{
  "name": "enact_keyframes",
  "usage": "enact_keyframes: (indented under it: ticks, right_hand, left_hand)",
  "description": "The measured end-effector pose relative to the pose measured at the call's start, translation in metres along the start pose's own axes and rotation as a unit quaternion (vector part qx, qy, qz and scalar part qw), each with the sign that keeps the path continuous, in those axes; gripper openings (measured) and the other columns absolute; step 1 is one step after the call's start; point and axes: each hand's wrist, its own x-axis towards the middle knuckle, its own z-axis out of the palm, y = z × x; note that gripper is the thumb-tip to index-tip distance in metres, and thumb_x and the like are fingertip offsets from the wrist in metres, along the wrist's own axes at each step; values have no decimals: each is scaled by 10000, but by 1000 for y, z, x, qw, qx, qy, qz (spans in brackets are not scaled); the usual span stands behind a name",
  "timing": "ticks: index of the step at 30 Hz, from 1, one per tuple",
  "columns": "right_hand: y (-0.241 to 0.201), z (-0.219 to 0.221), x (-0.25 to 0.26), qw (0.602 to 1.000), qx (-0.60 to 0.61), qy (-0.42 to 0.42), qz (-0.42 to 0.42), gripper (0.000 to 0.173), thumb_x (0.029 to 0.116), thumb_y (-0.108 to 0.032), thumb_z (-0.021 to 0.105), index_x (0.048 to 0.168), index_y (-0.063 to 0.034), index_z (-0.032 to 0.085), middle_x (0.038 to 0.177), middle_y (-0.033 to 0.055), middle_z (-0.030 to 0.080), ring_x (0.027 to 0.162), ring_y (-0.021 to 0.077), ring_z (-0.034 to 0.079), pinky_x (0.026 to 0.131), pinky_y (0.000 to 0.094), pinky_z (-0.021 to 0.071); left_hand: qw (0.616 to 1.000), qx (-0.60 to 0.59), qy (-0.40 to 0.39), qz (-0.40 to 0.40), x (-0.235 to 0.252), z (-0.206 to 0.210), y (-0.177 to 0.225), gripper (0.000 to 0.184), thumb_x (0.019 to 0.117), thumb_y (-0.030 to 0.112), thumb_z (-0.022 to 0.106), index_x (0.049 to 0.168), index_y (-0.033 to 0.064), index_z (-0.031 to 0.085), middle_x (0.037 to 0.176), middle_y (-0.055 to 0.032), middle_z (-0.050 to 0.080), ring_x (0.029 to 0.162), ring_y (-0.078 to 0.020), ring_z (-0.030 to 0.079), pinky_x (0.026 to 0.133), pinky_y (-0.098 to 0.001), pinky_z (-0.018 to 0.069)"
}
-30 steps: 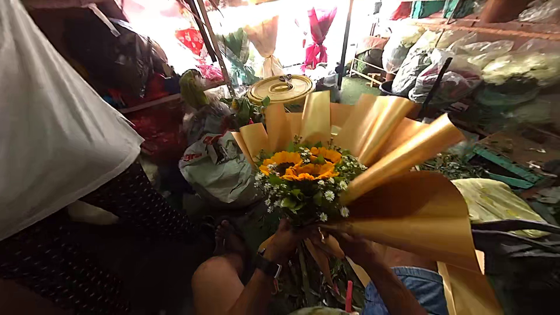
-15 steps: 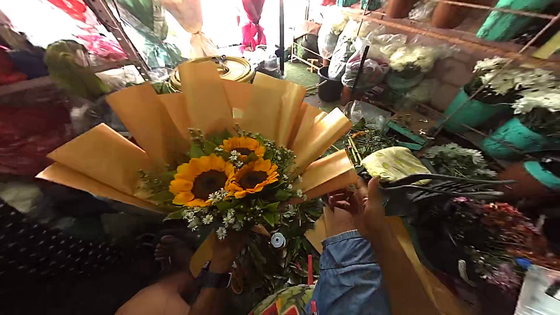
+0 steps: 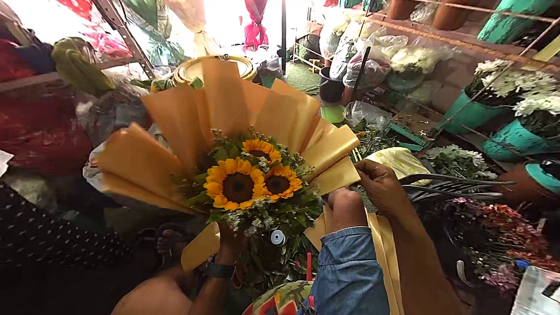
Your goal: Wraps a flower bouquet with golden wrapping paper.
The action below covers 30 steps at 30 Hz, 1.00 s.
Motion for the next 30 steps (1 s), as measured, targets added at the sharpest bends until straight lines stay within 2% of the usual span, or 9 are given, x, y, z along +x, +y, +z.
enact_keyframes:
  ticks: [2, 5, 8, 10, 12, 17, 21, 25, 30]
  right_hand:
    - [-3, 5, 8, 999, -26, -17, 6, 116, 991, -122, 613, 949, -93, 717, 816, 12, 702, 724, 108, 670, 700, 297, 586]
    - [11, 3, 18, 999, -13, -20, 45, 215, 1046, -275, 580, 1124, -93, 666, 895, 50, 701, 773, 164, 692, 734, 354, 613]
    - [47, 3, 22, 993, 6, 42, 107, 413, 1062, -413, 499, 1265, -73, 617, 943, 70, 705, 807, 187, 692, 741, 367, 599]
    - [73, 15, 25, 987, 37, 56, 148, 401, 1098, -366, 443, 1250, -39, 618, 923, 75, 701, 794, 181, 689, 727, 349, 600]
    - [94, 37, 33, 979, 56, 41, 191, 369, 1099, -334, 467, 1203, -22, 633, 911, 74, 691, 773, 167, 681, 700, 330, 595]
    - [140, 104, 65, 963, 20, -108, 247, 357, 1033, -323, 611, 1211, -15, 639, 1012, 106, 694, 857, 180, 681, 771, 369, 590]
    - [178, 150, 90, 939, -24, -229, 256, 369, 1010, -346, 633, 1198, -29, 653, 1000, 102, 702, 858, 176, 679, 805, 383, 577]
    - [198, 176, 96, 908, -123, -316, 245, 372, 1012, -397, 612, 1199, -78, 655, 1013, 86, 695, 893, 188, 674, 851, 425, 559]
    - [192, 209, 100, 891, -167, -353, 231, 372, 1019, -413, 605, 1204, -97, 668, 1045, 79, 711, 950, 204, 684, 892, 459, 550]
  left_hand:
    - [1000, 23, -13, -5, 4, 2, -6, 886, 733, 103, 830, 1417, -221, 368, 1426, -394, 460, 1356, -405, 487, 1165, -457, 382]
    - [1000, -18, -3, -16, 15, 6, -9, 935, 685, 233, 900, 1410, -129, 434, 1344, -230, 598, 1263, -204, 594, 1112, -362, 472]
    - [997, -54, -13, -58, 29, 8, -8, 847, 689, 237, 941, 1366, -46, 519, 1252, -118, 678, 1164, -133, 656, 1053, -346, 538]
    - [995, -18, -18, -100, 44, 13, -17, 868, 668, 283, 956, 1355, -34, 533, 1235, -126, 684, 1157, -165, 662, 1049, -371, 536]
    - [985, 41, -25, -167, 59, 20, -28, 974, 646, 355, 959, 1393, -41, 476, 1297, -190, 629, 1233, -269, 602, 1102, -458, 467]
    - [961, 81, -23, -265, 109, 61, -70, 1167, 587, 428, 952, 1513, 3, 381, 1436, -253, 518, 1358, -406, 468, 1156, -626, 334]
    - [941, 126, -4, -312, 141, 92, -92, 1116, 598, 438, 946, 1503, 24, 439, 1543, -258, 401, 1431, -442, 349, 1166, -657, 258]
    - [918, 177, -16, -355, 151, 99, -106, 1028, 675, 493, 901, 1500, 50, 478, 1680, -193, 175, 1509, -446, 199, 1174, -662, 214]
    - [898, 240, 2, -368, 147, 90, -109, 1144, 658, 622, 880, 1511, 13, 421, 1656, -241, 208, 1496, -463, 232, 1178, -661, 215]
